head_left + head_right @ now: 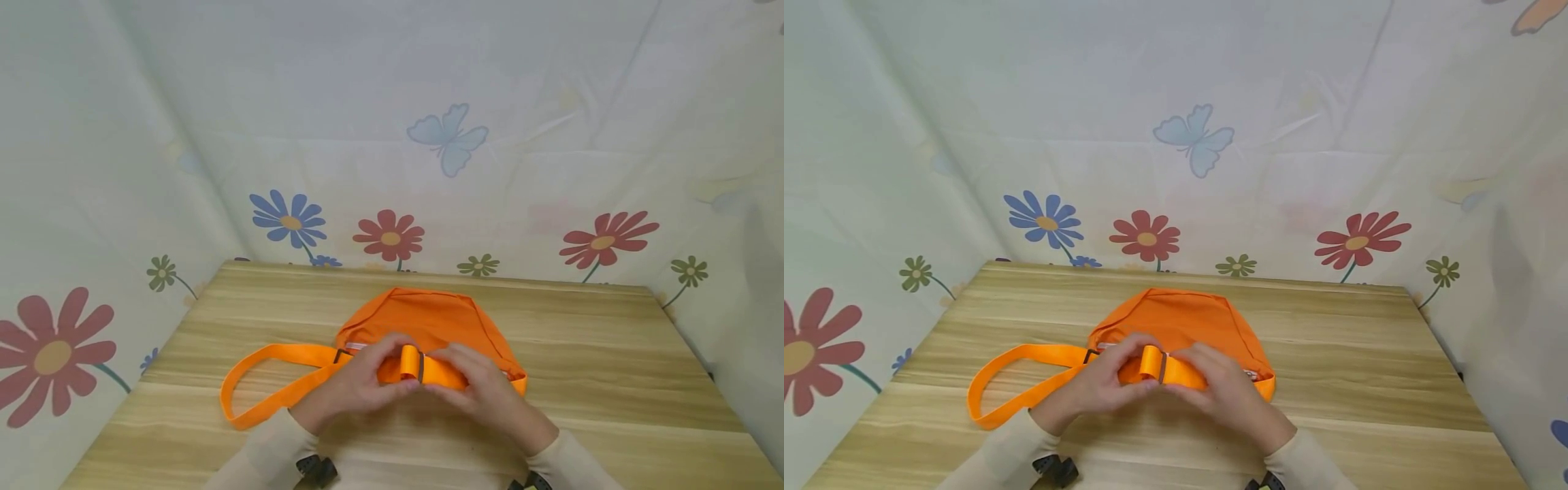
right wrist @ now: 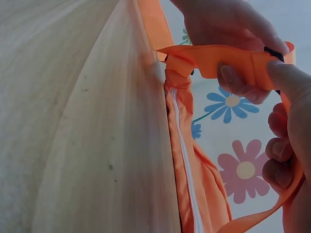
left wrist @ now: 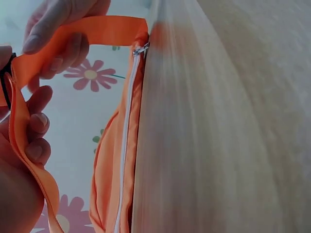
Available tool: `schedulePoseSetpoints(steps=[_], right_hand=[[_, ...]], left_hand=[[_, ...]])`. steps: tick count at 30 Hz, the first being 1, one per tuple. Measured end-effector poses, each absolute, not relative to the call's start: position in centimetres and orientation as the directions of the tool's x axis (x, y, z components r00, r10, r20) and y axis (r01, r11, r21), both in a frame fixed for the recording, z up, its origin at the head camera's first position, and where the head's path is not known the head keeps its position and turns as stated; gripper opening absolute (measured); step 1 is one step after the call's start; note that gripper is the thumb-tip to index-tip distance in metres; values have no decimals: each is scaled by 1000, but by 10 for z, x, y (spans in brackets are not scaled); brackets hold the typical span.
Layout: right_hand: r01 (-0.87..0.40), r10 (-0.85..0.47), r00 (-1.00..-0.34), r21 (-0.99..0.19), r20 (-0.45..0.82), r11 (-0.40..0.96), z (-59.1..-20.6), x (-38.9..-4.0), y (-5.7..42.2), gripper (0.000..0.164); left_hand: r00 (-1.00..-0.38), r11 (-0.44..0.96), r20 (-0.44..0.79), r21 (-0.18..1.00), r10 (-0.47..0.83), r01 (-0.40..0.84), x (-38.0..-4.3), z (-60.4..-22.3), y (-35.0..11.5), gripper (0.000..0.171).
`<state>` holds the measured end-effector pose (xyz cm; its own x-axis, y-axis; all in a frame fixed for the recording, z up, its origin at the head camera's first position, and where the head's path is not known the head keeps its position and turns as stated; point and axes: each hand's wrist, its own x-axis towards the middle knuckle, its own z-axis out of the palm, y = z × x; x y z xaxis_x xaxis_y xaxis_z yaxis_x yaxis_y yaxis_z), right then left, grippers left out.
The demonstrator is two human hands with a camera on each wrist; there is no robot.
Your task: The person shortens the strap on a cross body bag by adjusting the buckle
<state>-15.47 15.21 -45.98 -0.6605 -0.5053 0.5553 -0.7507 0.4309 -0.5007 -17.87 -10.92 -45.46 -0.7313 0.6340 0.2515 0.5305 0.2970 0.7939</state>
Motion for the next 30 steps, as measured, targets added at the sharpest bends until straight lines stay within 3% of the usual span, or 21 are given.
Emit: schedulePoseSetpoints(steps=[6,15,19,25,30], right_hand=[[-770,-524,-638,-463,565,439,-456,-154,149,48],[-652,-477,-758,-533,445,539,-460,-152,161,48],[-680,-498,-732,-539,465,497,-462,-153,166,42],[-707,-503,-708,-511,496,489,-465,-153,166,41],[-732,-503,-681,-498,532,465,-466,-153,166,42]], left_hand=[[-735,315,239,788,635,529,-178,-454,-107,45],[-756,321,258,789,602,524,-178,-452,-116,44],[-746,305,274,786,607,537,-178,-451,-118,46],[-786,336,181,831,590,444,-177,-451,-120,57],[-792,352,166,829,588,435,-178,-452,-123,56]])
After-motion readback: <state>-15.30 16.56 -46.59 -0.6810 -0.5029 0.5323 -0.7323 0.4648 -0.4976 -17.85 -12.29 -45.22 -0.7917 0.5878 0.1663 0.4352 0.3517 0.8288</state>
